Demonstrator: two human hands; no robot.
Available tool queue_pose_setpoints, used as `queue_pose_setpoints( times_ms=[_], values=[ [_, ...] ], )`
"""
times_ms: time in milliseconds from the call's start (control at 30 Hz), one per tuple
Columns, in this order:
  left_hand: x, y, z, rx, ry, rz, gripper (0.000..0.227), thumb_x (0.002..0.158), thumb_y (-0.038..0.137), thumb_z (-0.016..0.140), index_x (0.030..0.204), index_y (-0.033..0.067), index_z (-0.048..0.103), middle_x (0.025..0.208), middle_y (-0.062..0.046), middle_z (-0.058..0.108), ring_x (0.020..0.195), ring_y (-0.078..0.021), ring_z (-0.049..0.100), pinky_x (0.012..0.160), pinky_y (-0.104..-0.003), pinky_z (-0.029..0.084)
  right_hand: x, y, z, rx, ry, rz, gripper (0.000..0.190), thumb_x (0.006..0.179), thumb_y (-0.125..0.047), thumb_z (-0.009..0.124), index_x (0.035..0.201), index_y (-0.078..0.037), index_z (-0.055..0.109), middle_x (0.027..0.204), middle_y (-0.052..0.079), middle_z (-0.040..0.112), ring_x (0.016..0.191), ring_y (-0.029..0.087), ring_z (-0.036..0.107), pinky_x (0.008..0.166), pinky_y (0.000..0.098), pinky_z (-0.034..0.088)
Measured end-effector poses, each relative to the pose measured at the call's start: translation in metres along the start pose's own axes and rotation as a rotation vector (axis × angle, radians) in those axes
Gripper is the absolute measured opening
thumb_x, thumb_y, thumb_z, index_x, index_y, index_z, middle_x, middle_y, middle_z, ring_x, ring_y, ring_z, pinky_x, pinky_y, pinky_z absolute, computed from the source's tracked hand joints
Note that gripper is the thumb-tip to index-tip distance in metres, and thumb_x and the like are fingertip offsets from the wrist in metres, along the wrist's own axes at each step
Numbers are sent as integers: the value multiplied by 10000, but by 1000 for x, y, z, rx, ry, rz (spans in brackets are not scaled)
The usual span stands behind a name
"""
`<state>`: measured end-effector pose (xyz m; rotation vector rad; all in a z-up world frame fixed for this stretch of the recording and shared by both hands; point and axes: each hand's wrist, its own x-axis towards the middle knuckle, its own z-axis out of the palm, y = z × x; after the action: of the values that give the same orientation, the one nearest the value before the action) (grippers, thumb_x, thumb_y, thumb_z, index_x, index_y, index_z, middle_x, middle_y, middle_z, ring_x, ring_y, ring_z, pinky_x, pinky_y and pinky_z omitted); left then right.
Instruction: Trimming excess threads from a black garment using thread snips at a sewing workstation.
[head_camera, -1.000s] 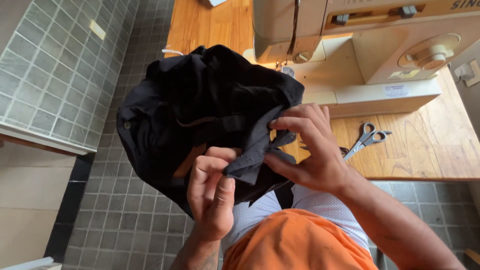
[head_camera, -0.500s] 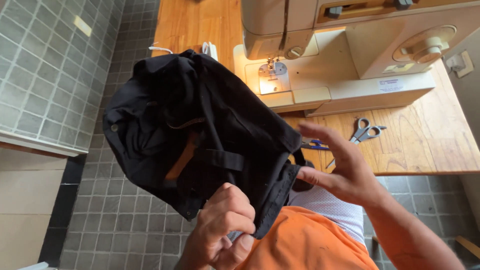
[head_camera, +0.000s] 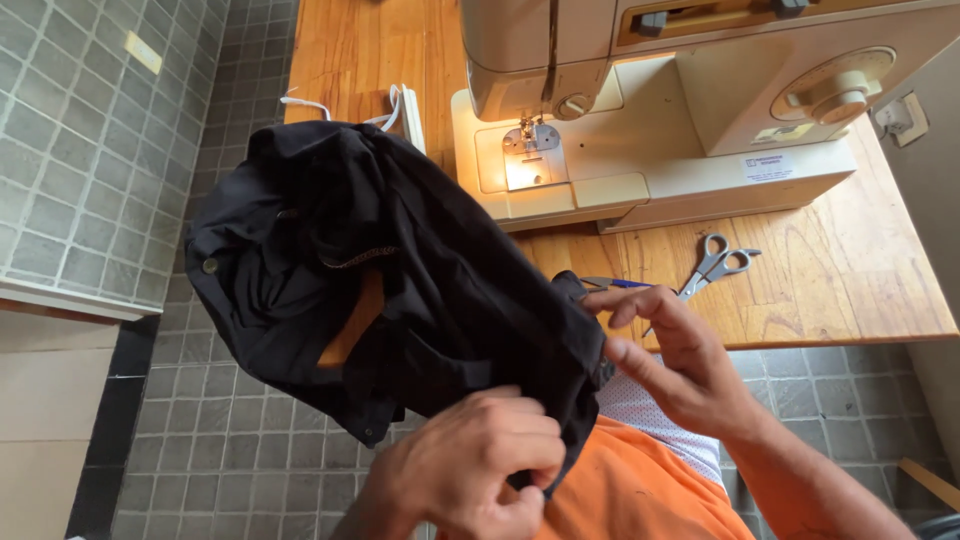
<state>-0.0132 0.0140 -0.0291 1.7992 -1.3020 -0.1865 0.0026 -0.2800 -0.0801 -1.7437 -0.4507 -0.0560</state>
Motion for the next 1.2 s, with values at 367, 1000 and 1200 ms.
queue_pose_setpoints(
  times_ms=[367,1000,1200],
  values=[
    [44,-6,-77,569,569,18,129,1176,29,725,1249,28,831,1383,-145,791,1371,-393,767,1246,-497,582,-14,-5,-3,106,58,172,312,1186,-240,643,997,-21,760,914,5,738,796,102,621,689,253,501],
    [115,-79,-65,1059,164,330,281,1023,-94,742,902,141,647,947,-43,619,877,-270,598,780,-395,487,-54,4,-51,593,39,382,522,981,-92,901,1359,-120,541,971,162,801,660,156,701,524,260,558],
    [98,-66,-103,907,211,213,196,1138,-29,671,989,70,751,955,-88,743,873,-320,714,784,-460,564,-74,27,-63,415,204,382,331,990,-73,878,1288,-55,734,1056,93,805,844,142,698,710,274,554]
  ],
)
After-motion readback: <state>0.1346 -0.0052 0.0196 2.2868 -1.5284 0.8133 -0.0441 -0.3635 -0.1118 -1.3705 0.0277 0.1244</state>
